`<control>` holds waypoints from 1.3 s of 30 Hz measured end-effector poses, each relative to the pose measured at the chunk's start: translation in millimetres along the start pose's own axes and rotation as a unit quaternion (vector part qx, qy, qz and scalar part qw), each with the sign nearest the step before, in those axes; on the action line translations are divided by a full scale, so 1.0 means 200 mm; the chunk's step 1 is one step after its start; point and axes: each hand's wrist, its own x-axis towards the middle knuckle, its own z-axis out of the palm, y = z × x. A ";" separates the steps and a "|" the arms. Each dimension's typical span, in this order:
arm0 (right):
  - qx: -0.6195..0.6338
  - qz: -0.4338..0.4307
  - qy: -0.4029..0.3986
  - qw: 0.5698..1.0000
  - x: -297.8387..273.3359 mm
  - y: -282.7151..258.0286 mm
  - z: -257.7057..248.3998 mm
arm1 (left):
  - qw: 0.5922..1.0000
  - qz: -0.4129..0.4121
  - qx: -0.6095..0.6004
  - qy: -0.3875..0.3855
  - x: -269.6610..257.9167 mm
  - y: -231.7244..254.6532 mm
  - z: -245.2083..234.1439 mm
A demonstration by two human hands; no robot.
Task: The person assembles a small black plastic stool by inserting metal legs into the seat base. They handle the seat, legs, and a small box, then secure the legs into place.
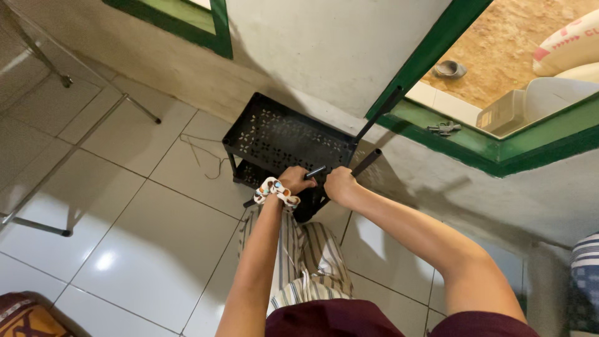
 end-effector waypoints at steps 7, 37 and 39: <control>-0.116 0.017 0.109 0.987 -0.16 -0.02 -0.04 | 0.999 -0.048 0.000 -0.014 0.01 0.05 0.00; 0.003 -0.036 -0.022 0.999 -0.10 0.08 -0.17 | 0.996 -0.072 0.003 -0.048 -0.02 0.13 -0.06; -0.007 -0.005 -0.011 1.000 -0.14 0.05 -0.19 | 0.995 -0.082 0.001 -0.058 -0.02 0.14 -0.07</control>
